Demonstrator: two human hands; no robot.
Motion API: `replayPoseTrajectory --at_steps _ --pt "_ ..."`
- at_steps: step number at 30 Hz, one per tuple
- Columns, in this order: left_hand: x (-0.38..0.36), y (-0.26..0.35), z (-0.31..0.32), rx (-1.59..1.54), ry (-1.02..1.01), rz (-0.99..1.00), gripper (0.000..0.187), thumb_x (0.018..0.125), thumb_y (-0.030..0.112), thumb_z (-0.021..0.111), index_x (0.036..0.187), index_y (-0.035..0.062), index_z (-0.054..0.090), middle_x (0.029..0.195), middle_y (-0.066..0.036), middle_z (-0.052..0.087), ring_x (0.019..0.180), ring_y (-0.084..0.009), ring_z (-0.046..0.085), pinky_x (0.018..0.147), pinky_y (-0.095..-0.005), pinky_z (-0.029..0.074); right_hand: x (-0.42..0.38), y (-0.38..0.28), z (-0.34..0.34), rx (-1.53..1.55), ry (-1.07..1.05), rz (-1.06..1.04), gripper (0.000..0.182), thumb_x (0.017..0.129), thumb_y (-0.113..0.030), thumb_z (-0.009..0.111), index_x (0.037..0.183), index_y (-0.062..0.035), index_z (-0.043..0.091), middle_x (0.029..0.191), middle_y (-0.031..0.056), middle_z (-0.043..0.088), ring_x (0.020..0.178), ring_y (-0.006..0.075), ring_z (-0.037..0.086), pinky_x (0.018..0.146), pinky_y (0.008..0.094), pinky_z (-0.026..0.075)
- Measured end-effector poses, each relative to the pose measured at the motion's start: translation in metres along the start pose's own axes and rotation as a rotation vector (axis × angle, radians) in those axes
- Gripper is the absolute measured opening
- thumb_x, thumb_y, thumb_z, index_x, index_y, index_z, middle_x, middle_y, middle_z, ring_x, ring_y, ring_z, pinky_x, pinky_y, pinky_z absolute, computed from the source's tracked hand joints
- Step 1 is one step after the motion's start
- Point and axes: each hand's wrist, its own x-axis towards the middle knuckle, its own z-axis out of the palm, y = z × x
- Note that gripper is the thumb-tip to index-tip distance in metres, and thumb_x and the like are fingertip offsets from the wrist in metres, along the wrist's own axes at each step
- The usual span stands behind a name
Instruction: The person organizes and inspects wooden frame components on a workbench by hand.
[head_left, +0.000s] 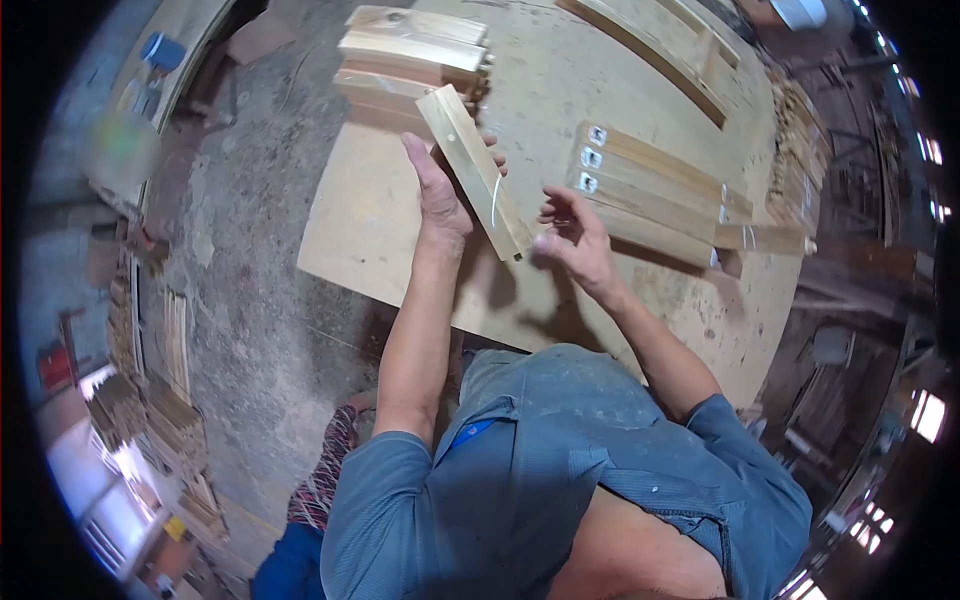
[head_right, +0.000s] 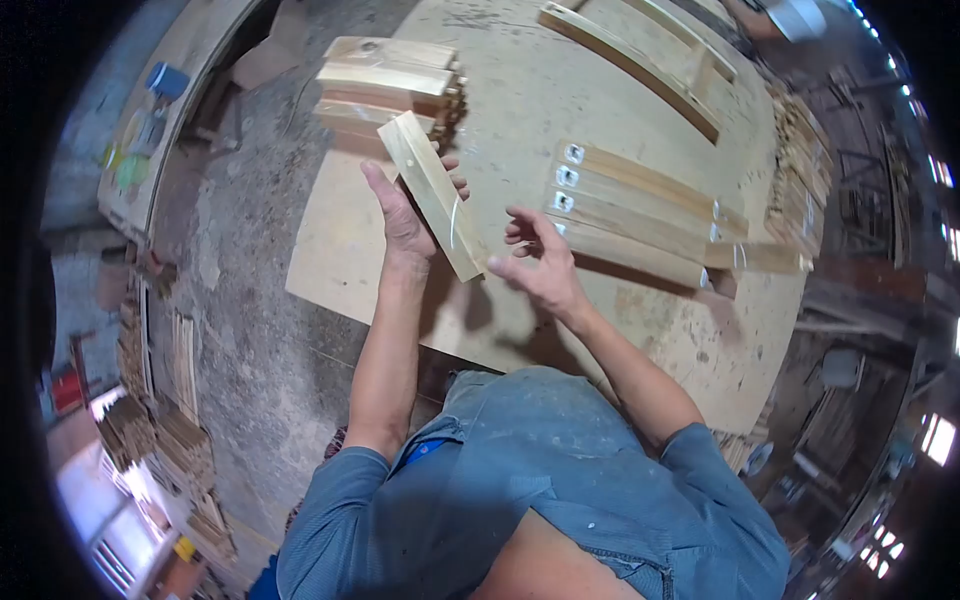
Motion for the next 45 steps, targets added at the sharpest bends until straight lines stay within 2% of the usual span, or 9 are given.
replayPoseTrajectory --at_steps 9,11,17,21,26,34,37,40,45 --pt "0.007 -0.071 0.071 0.002 -0.069 0.141 0.076 0.095 0.068 0.036 0.125 -0.0003 0.051 0.109 -0.020 0.062 0.095 -0.0361 0.064 0.089 -0.0512 0.052 -0.020 -0.011 -0.027 0.496 0.089 0.096 0.067 0.074 -0.020 0.087 0.127 -0.0015 0.050 0.116 0.0072 0.059 0.107 0.0161 0.057 0.096 0.0328 0.047" --pt "0.009 -0.076 0.078 0.007 -0.119 0.174 0.079 0.095 0.070 0.033 0.126 -0.0006 0.050 0.113 -0.020 0.062 0.100 -0.0365 0.063 0.092 -0.0519 0.050 -0.022 -0.012 -0.029 0.320 0.202 -0.242 0.064 0.075 -0.015 0.085 0.127 -0.0005 0.050 0.109 0.0069 0.062 0.099 0.0163 0.060 0.091 0.0317 0.050" --pt "-0.006 -0.096 0.101 0.087 -0.065 0.185 0.083 0.094 0.074 0.027 0.128 0.0018 0.050 0.128 -0.018 0.056 0.111 -0.0319 0.058 0.094 -0.0510 0.048 -0.020 -0.034 -0.044 0.521 0.517 -0.245 0.059 0.076 -0.012 0.082 0.125 0.0010 0.052 0.109 0.0094 0.064 0.100 0.0173 0.061 0.090 0.0318 0.050" --pt "-0.025 -0.073 0.027 0.769 0.084 -0.204 0.043 0.100 0.045 0.054 0.096 0.0048 0.069 0.087 -0.008 0.070 0.073 -0.0147 0.065 0.069 -0.0301 0.054 0.012 -0.072 -0.132 0.079 0.496 -0.478 0.054 0.079 -0.014 0.081 0.125 0.0045 0.057 0.104 0.0102 0.066 0.094 0.0152 0.063 0.086 0.0282 0.053" --pt "-0.006 -0.054 0.030 0.951 0.050 0.272 0.040 0.102 0.033 0.051 0.095 -0.0014 0.070 0.088 -0.010 0.070 0.075 -0.0154 0.065 0.071 -0.0305 0.054 0.052 -0.071 -0.165 -0.398 0.278 -0.567 0.058 0.079 -0.018 0.085 0.127 0.0011 0.060 0.102 0.0049 0.067 0.089 0.0112 0.063 0.078 0.0237 0.054" --pt "0.038 -0.106 0.100 1.024 -0.360 0.381 0.044 0.103 0.033 0.046 0.122 -0.0032 0.063 0.111 -0.016 0.068 0.104 -0.0214 0.063 0.094 -0.0332 0.047 0.067 -0.088 -0.176 -0.572 0.102 -0.492 0.053 0.081 -0.017 0.082 0.128 -0.0048 0.061 0.096 0.0031 0.066 0.090 0.0128 0.061 0.076 0.0262 0.053" --pt "0.042 -0.130 0.106 0.947 -0.488 0.509 0.052 0.090 0.041 0.067 0.120 -0.0015 0.061 0.106 -0.016 0.066 0.098 -0.0261 0.065 0.086 -0.0359 0.052 0.071 -0.084 -0.170 -0.514 0.011 -0.656 0.055 0.079 -0.018 0.081 0.129 -0.0050 0.061 0.098 0.0059 0.066 0.092 0.0147 0.063 0.077 0.0285 0.054" --pt "0.038 -0.151 0.099 1.169 -0.334 1.018 0.081 0.059 0.043 0.092 0.120 0.0058 0.055 0.108 -0.015 0.066 0.088 -0.0295 0.069 0.076 -0.0385 0.057 0.060 -0.088 -0.154 -0.625 -0.099 -0.779 0.063 0.071 -0.017 0.080 0.128 -0.0046 0.058 0.101 0.0136 0.066 0.087 0.0262 0.065 0.078 0.0365 0.056" --pt "0.041 -0.172 0.074 1.138 -0.160 1.136 0.071 0.061 0.039 0.092 0.111 0.0050 0.055 0.095 -0.008 0.066 0.081 -0.0241 0.068 0.071 -0.0353 0.057 0.058 -0.064 -0.138 -0.630 -0.044 -1.025 0.066 0.071 -0.018 0.078 0.131 -0.0038 0.054 0.104 0.0190 0.066 0.088 0.0332 0.065 0.079 0.0386 0.055"
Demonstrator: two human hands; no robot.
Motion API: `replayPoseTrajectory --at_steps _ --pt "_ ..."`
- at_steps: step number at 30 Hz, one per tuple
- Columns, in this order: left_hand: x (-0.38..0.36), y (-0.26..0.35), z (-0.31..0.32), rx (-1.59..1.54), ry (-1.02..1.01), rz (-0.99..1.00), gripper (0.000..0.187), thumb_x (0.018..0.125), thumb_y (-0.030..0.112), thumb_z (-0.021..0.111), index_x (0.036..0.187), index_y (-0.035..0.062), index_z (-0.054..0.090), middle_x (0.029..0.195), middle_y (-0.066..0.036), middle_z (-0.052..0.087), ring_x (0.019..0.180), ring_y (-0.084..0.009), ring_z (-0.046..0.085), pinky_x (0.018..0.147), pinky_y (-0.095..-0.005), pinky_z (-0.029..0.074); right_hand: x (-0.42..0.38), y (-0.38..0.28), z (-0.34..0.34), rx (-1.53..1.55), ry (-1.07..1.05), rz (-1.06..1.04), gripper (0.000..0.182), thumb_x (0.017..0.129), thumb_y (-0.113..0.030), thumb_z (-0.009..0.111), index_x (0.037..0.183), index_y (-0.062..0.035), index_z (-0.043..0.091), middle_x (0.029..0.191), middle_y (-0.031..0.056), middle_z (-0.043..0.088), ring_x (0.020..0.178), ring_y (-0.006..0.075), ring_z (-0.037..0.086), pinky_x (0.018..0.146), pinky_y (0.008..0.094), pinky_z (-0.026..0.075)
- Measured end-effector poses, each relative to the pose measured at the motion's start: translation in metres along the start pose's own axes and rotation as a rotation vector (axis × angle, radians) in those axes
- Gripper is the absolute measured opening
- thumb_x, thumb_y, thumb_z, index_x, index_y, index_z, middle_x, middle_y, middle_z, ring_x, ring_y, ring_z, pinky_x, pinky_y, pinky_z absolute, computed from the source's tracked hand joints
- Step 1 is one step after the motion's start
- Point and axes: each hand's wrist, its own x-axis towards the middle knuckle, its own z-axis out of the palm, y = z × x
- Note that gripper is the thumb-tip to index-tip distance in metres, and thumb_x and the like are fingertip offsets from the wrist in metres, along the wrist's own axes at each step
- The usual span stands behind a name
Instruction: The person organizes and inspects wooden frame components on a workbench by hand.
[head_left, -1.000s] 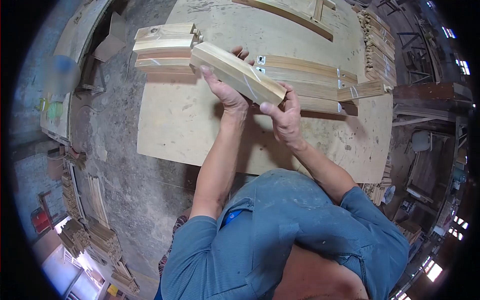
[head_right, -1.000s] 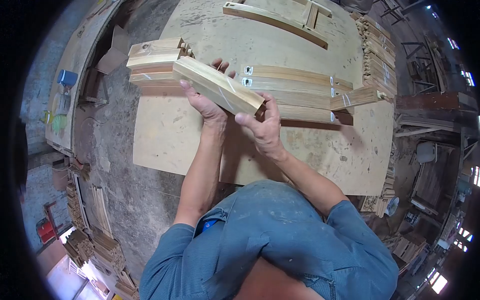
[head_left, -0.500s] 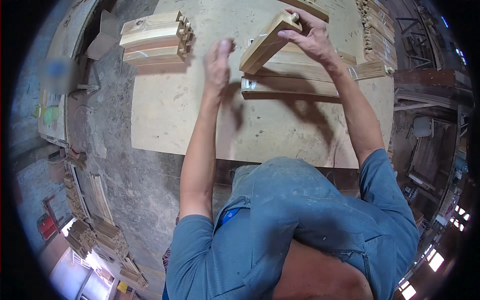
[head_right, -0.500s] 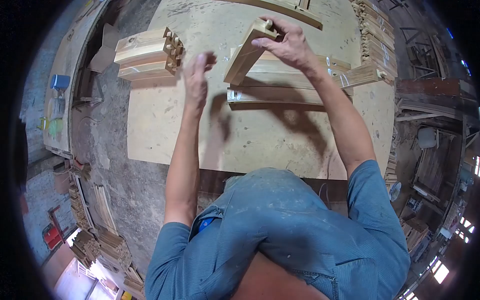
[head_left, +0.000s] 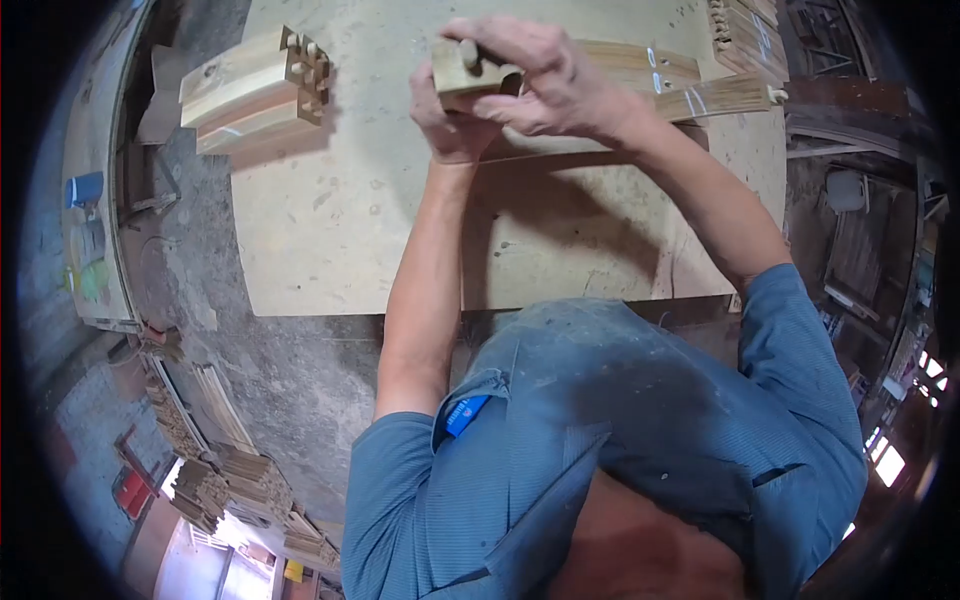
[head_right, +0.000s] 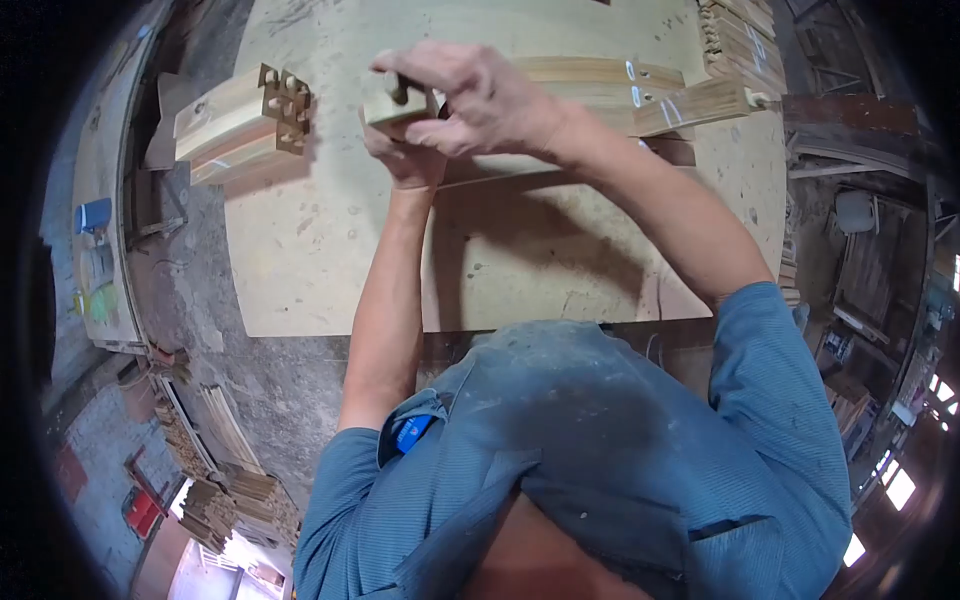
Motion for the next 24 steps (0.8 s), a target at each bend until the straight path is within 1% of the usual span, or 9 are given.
replayPoseTrajectory --at_steps 4,9,10,11,12,14,16,20,24 --pt "0.000 0.001 -0.010 -0.065 -0.122 -0.083 0.073 0.061 0.040 0.093 0.112 0.0048 0.054 0.092 -0.008 0.065 0.082 -0.0254 0.067 0.072 -0.0348 0.055 -0.003 -0.018 -0.015 -0.027 -0.127 0.191 0.073 0.074 -0.034 0.081 0.134 -0.0047 0.052 0.117 0.0185 0.064 0.096 0.0349 0.066 0.086 0.0426 0.054" --pt "0.000 0.020 -0.084 0.266 -0.250 -0.101 0.066 0.077 0.050 0.080 0.111 -0.0002 0.056 0.087 -0.011 0.064 0.091 -0.0282 0.065 0.085 -0.0393 0.051 -0.177 -0.075 -0.080 -0.078 0.518 0.710 0.051 0.081 -0.010 0.079 0.127 -0.0002 0.060 0.114 0.0105 0.068 0.101 0.0201 0.067 0.090 0.0330 0.055" --pt "-0.015 0.011 -0.097 0.106 -0.273 -0.497 0.062 0.085 0.053 0.068 0.112 -0.0025 0.058 0.092 -0.014 0.065 0.094 -0.0298 0.064 0.088 -0.0419 0.049 -0.224 -0.071 -0.102 -0.193 0.591 0.733 0.039 0.089 -0.009 0.071 0.126 0.0004 0.062 0.108 0.0130 0.069 0.104 0.0205 0.066 0.087 0.0329 0.054" --pt "-0.036 0.003 -0.105 -0.066 -0.284 -0.893 0.064 0.094 0.056 0.056 0.112 -0.0048 0.060 0.098 -0.018 0.067 0.096 -0.0313 0.063 0.091 -0.0444 0.046 -0.250 -0.057 -0.123 -0.395 0.604 0.929 0.037 0.094 -0.019 0.064 0.125 0.0017 0.062 0.109 0.0160 0.069 0.106 0.0236 0.066 0.089 0.0346 0.053" --pt "-0.058 -0.004 -0.094 -0.011 -0.221 -0.865 0.069 0.102 0.055 0.037 0.098 -0.0085 0.066 0.096 -0.024 0.069 0.087 -0.0311 0.062 0.083 -0.0457 0.046 -0.275 -0.041 -0.143 -0.573 0.587 1.139 0.040 0.100 -0.029 0.058 0.124 0.0030 0.062 0.109 0.0191 0.070 0.108 0.0266 0.065 0.091 0.0363 0.051" --pt "-0.049 0.014 -0.088 0.364 -0.597 -0.954 0.070 0.102 0.053 0.040 0.081 -0.0099 0.065 0.085 -0.028 0.069 0.076 -0.0298 0.060 0.075 -0.0470 0.046 -0.344 0.033 -0.151 -0.433 0.386 1.322 0.054 0.101 -0.045 0.050 0.122 0.0031 0.063 0.109 0.0157 0.069 0.103 0.0209 0.063 0.090 0.0333 0.049" --pt "-0.052 0.033 -0.082 0.436 -0.532 -0.847 0.072 0.102 0.050 0.041 0.070 -0.0106 0.061 0.070 -0.027 0.065 0.067 -0.0247 0.057 0.069 -0.0443 0.046 -0.325 0.045 -0.153 -0.271 0.178 1.734 0.068 0.101 -0.059 0.042 0.119 0.0023 0.065 0.113 0.0148 0.069 0.099 0.0157 0.062 0.087 0.0299 0.048" --pt "-0.063 0.066 -0.098 -0.121 -0.061 -1.109 0.054 0.105 0.035 0.045 0.083 -0.0083 0.069 0.083 -0.016 0.071 0.081 -0.0158 0.065 0.072 -0.0330 0.051 -0.296 -0.034 -0.147 0.005 0.581 1.518 0.058 0.102 -0.052 0.044 0.122 0.0004 0.062 0.113 0.0114 0.069 0.090 0.0165 0.063 0.077 0.0356 0.052" --pt "0.000 0.155 -0.090 -0.404 0.218 -0.594 0.038 0.104 0.020 0.049 0.091 -0.0118 0.065 0.098 -0.017 0.070 0.098 -0.0213 0.067 0.091 -0.0326 0.053 -0.272 -0.089 -0.176 0.381 1.144 1.239 0.038 0.100 -0.036 0.055 0.118 -0.0027 0.060 0.100 0.0062 0.069 0.090 0.0167 0.065 0.080 0.0331 0.053"
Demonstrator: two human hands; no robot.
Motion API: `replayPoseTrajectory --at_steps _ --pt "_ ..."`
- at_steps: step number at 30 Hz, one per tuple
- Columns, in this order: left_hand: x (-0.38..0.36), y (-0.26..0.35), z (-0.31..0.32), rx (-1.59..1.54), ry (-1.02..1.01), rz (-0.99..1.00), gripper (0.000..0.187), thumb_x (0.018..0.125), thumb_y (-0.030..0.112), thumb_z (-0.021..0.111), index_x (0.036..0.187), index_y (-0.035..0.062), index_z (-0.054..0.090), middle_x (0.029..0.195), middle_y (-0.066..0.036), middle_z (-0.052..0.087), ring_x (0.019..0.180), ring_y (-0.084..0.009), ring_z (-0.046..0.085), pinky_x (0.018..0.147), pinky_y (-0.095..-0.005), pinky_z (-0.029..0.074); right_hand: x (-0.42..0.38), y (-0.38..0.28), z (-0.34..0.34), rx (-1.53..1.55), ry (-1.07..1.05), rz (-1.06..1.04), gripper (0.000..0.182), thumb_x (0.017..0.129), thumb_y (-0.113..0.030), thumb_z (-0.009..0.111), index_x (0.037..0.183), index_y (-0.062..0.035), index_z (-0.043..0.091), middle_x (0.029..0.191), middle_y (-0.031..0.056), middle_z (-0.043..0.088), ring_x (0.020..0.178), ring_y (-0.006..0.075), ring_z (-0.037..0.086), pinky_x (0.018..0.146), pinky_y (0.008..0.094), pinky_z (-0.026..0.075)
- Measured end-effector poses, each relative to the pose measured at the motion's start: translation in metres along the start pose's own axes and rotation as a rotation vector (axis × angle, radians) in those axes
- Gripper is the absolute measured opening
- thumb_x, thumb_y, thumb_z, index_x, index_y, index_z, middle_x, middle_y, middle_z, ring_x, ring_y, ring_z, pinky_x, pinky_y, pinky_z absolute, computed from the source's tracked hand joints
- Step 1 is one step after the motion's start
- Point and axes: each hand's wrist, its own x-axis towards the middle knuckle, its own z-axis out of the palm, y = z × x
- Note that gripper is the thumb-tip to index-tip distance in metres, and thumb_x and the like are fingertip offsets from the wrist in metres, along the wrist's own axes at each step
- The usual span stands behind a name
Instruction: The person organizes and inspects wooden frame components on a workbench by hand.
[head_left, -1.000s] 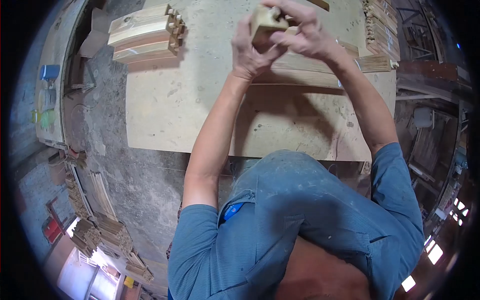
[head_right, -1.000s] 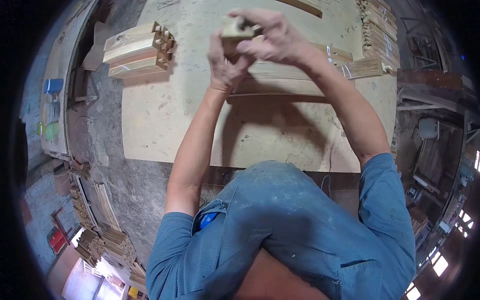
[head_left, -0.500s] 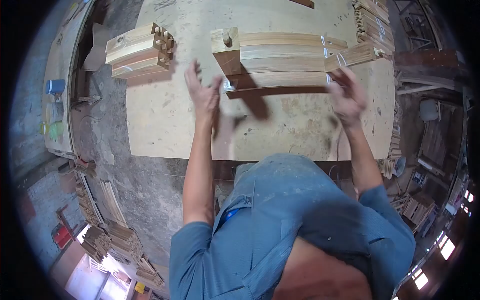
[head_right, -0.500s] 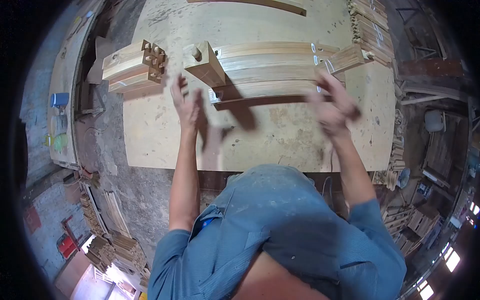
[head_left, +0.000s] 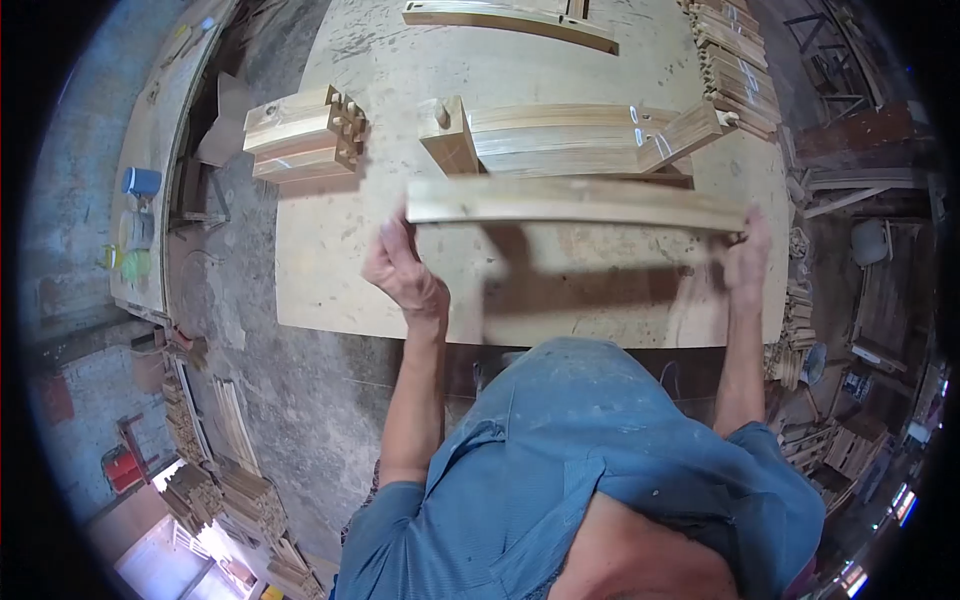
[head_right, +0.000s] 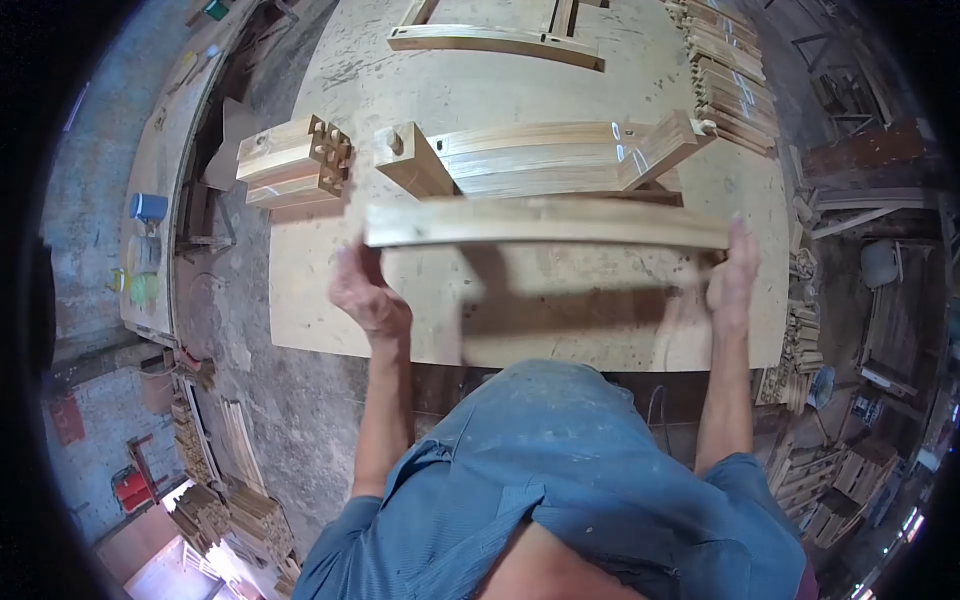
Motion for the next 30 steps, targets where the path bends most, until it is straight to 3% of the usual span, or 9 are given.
replayPoseTrajectory --at_steps 4,6,12,18,21,22,24,26,30 --pt "0.063 0.033 0.051 -0.103 -0.140 0.396 0.003 0.092 -0.003 0.063 0.092 -0.0055 0.064 0.101 -0.018 0.070 0.098 -0.0222 0.067 0.090 -0.0324 0.053 0.048 -0.095 0.016 0.260 0.013 -0.097 0.021 0.089 -0.018 0.065 0.104 -0.0033 0.063 0.100 0.0102 0.069 0.096 0.0246 0.065 0.089 0.0383 0.052" --pt "0.077 0.027 0.078 -0.262 -0.103 0.279 0.002 0.091 -0.002 0.066 0.090 -0.0012 0.064 0.089 -0.010 0.069 0.078 -0.0122 0.062 0.074 -0.0256 0.050 0.074 -0.115 0.026 0.323 -0.025 -0.187 0.018 0.086 -0.014 0.065 0.100 -0.0026 0.063 0.100 0.0114 0.069 0.097 0.0262 0.065 0.091 0.0392 0.051" --pt "0.102 -0.015 0.063 -0.168 -0.178 0.170 0.007 0.086 -0.001 0.072 0.087 -0.0003 0.065 0.084 -0.008 0.068 0.074 -0.0118 0.061 0.071 -0.0253 0.051 0.100 -0.113 0.055 0.344 -0.016 -0.529 0.018 0.077 -0.004 0.058 0.092 0.0033 0.062 0.097 0.0174 0.067 0.095 0.0278 0.063 0.092 0.0373 0.049" --pt "0.111 -0.002 0.067 0.270 -0.344 0.051 0.047 0.102 0.030 0.042 0.103 -0.0080 0.070 0.091 -0.013 0.069 0.086 -0.0231 0.062 0.086 -0.0349 0.047 0.112 -0.116 0.057 0.499 -0.119 -0.455 0.016 0.076 -0.006 0.055 0.089 0.0015 0.061 0.097 0.0188 0.066 0.097 0.0292 0.061 0.094 0.0414 0.049" --pt "0.110 -0.018 0.065 0.384 -0.360 0.354 0.041 0.098 0.024 0.045 0.106 -0.0088 0.068 0.096 -0.013 0.068 0.087 -0.0224 0.064 0.083 -0.0326 0.050 0.130 -0.091 0.049 -0.119 -0.105 -0.853 0.020 0.085 -0.010 0.056 0.099 -0.0001 0.066 0.105 0.0105 0.068 0.101 0.0228 0.062 0.095 0.0364 0.048" --pt "0.106 -0.026 0.065 0.250 -0.377 0.440 0.040 0.097 0.022 0.046 0.113 -0.0099 0.065 0.096 -0.014 0.068 0.085 -0.0209 0.064 0.078 -0.0300 0.051 0.123 -0.091 0.057 -0.173 -0.004 -0.716 0.020 0.087 -0.013 0.059 0.101 -0.0011 0.068 0.104 0.0066 0.068 0.099 0.0177 0.061 0.092 0.0324 0.048" --pt "0.096 -0.018 0.072 0.024 -0.308 0.156 0.045 0.094 0.027 0.049 0.105 -0.0131 0.066 0.098 -0.019 0.067 0.081 -0.0263 0.067 0.071 -0.0366 0.057 0.125 -0.088 0.059 -0.064 -0.019 -0.630 0.021 0.087 -0.014 0.062 0.104 -0.0024 0.067 0.104 0.0041 0.065 0.097 0.0144 0.059 0.089 0.0297 0.047" --pt "0.102 -0.025 0.067 0.103 -0.278 0.280 0.049 0.093 0.030 0.050 0.109 -0.0144 0.063 0.103 -0.024 0.065 0.083 -0.0284 0.069 0.064 -0.0377 0.061 0.118 -0.090 0.067 -0.043 -0.030 -0.555 0.031 0.087 -0.016 0.064 0.114 -0.0023 0.064 0.107 0.0031 0.064 0.097 0.0134 0.058 0.088 0.0291 0.046" --pt "0.107 -0.037 0.069 0.098 -0.249 0.348 0.049 0.091 0.028 0.049 0.111 -0.0151 0.061 0.107 -0.024 0.064 0.079 -0.0310 0.069 0.056 -0.0362 0.063 0.112 -0.100 0.064 0.074 -0.075 -0.383 0.011 0.080 -0.009 0.064 0.088 -0.0031 0.070 0.086 0.0007 0.065 0.080 0.0108 0.058 0.076 0.0255 0.045"
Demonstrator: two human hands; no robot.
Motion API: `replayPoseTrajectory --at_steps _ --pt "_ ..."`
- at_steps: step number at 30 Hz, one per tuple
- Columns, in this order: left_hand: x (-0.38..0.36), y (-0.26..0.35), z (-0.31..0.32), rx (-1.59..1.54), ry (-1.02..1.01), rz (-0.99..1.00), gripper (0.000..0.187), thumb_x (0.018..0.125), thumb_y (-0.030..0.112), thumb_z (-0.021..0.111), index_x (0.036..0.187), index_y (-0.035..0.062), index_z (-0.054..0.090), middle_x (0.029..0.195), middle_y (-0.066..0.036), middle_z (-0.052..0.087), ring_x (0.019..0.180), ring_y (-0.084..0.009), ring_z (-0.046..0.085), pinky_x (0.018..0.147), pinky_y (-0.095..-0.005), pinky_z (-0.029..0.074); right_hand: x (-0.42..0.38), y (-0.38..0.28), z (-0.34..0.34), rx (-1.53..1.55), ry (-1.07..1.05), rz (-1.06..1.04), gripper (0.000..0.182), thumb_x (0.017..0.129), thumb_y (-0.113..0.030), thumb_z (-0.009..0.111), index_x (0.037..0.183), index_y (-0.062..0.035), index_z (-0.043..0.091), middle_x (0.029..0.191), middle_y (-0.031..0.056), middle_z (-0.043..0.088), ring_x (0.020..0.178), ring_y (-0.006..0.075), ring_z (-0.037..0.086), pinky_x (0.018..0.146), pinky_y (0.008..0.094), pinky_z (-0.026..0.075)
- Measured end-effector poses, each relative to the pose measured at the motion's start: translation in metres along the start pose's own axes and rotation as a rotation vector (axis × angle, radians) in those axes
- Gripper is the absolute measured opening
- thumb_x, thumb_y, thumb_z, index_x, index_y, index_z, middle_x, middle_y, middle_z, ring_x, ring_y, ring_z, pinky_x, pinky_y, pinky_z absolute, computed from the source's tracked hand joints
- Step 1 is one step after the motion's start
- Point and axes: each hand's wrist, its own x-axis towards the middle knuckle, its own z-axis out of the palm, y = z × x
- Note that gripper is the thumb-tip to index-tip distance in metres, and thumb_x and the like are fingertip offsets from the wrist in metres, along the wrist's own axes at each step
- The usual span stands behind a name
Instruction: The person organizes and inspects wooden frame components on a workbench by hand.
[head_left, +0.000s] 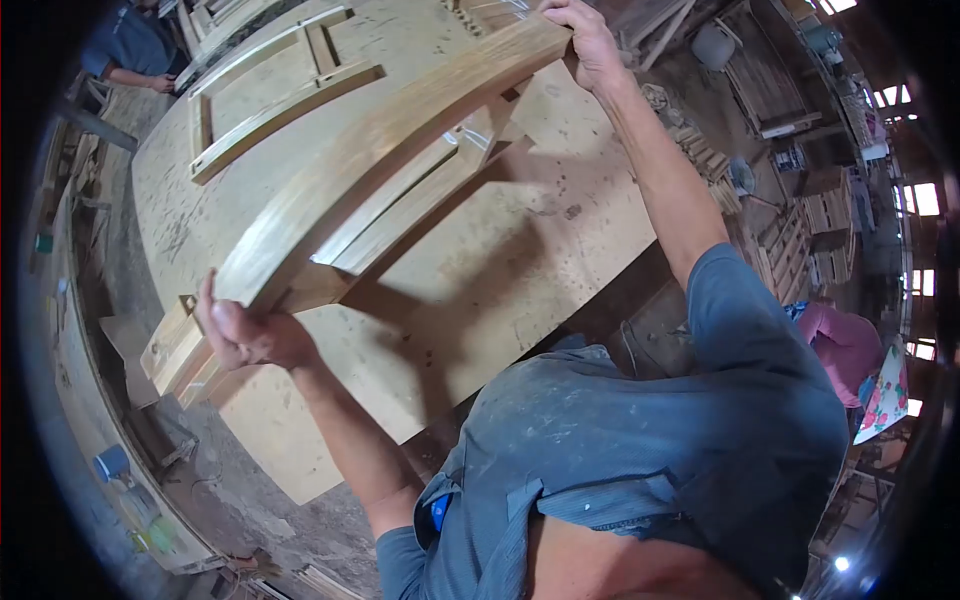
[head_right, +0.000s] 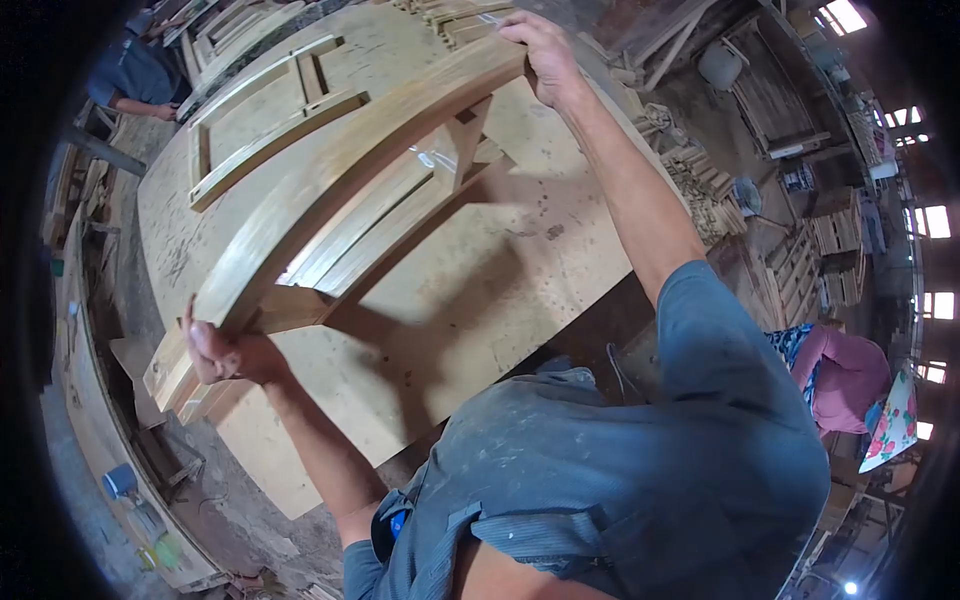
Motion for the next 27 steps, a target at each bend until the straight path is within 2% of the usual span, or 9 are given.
replayPoseTrajectory --at_steps 2,3,6,10,12,16,20,22,27 --pt "0.001 0.000 0.001 -0.023 -0.002 -0.115 0.048 0.090 0.026 0.046 0.112 -0.0147 0.060 0.109 -0.023 0.064 0.082 -0.0324 0.069 0.063 -0.0400 0.064 0.000 0.006 -0.013 -0.134 -0.114 -0.113 0.015 0.086 -0.014 0.058 0.094 -0.0042 0.066 0.085 0.0056 0.065 0.084 0.0211 0.062 0.082 0.0312 0.046" --pt "0.002 -0.004 0.001 -0.050 -0.001 -0.055 0.043 0.095 0.026 0.045 0.106 -0.0104 0.063 0.111 -0.027 0.062 0.094 -0.0308 0.066 0.084 -0.0438 0.057 -0.014 0.000 -0.004 -0.079 -0.120 -0.208 0.011 0.084 -0.010 0.057 0.087 -0.0027 0.065 0.083 0.0004 0.061 0.082 0.0114 0.056 0.079 0.0244 0.043" --pt "-0.003 0.004 0.008 -0.250 0.032 -0.212 0.041 0.094 0.023 0.044 0.106 -0.0108 0.064 0.113 -0.027 0.062 0.099 -0.0315 0.065 0.086 -0.0457 0.056 -0.015 0.005 -0.009 -0.263 -0.091 -0.490 0.011 0.085 -0.010 0.056 0.088 -0.0050 0.066 0.084 0.0005 0.061 0.083 0.0102 0.056 0.078 0.0235 0.043" --pt "0.022 0.015 -0.009 0.446 -0.197 0.193 0.044 0.094 0.021 0.048 0.125 -0.0090 0.057 0.114 -0.022 0.064 0.108 -0.0322 0.063 0.093 -0.0465 0.053 0.002 0.024 -0.004 0.013 -0.141 -0.374 0.011 0.082 -0.008 0.062 0.084 -0.0011 0.070 0.079 -0.0004 0.064 0.078 0.0089 0.057 0.073 0.0243 0.045" --pt "0.001 0.073 0.043 0.357 -0.036 0.152 0.039 0.096 0.018 0.050 0.123 -0.0069 0.061 0.116 -0.018 0.064 0.109 -0.0302 0.062 0.097 -0.0410 0.049 -0.002 0.021 -0.003 0.023 -0.133 -0.357 0.013 0.084 -0.008 0.061 0.083 0.0011 0.069 0.076 -0.0013 0.064 0.079 0.0075 0.057 0.072 0.0237 0.044" --pt "-0.019 0.116 0.167 0.954 -0.824 0.474 0.076 0.077 0.064 0.073 0.111 -0.0029 0.066 0.109 -0.024 0.067 0.097 -0.0316 0.067 0.086 -0.0421 0.051 -0.013 0.033 -0.008 0.147 -0.188 -0.194 0.028 0.090 -0.021 0.066 0.107 0.0013 0.066 0.092 0.0017 0.066 0.087 0.0106 0.060 0.084 0.0279 0.048" --pt "-0.036 0.112 0.198 1.228 -0.931 0.395 0.081 0.075 0.077 0.064 0.095 -0.0014 0.066 0.080 -0.019 0.068 0.070 -0.0318 0.068 0.072 -0.0435 0.053 -0.066 0.054 -0.005 -0.182 -0.390 -0.685 0.083 0.081 -0.037 0.079 0.141 -0.0027 0.033 0.122 0.0146 0.061 0.108 0.0257 0.062 0.093 0.0387 0.051" --pt "-0.039 0.118 0.202 1.250 -1.006 0.258 0.079 0.075 0.076 0.065 0.093 -0.0007 0.067 0.082 -0.021 0.069 0.077 -0.0352 0.069 0.074 -0.0427 0.054 -0.093 0.061 0.013 -0.734 -0.322 -0.156 0.087 0.073 -0.041 0.081 0.138 -0.0022 0.036 0.120 0.0204 0.063 0.110 0.0357 0.063 0.094 0.0431 0.051" --pt "-0.046 0.120 0.207 1.277 -0.959 0.310 0.079 0.073 0.073 0.068 0.103 -0.0006 0.068 0.091 -0.021 0.071 0.090 -0.0349 0.069 0.080 -0.0443 0.054 -0.082 0.072 0.014 -0.520 -0.384 -0.195 0.074 0.067 -0.033 0.077 0.128 -0.0042 0.046 0.111 0.0213 0.065 0.104 0.0399 0.064 0.091 0.0469 0.053"
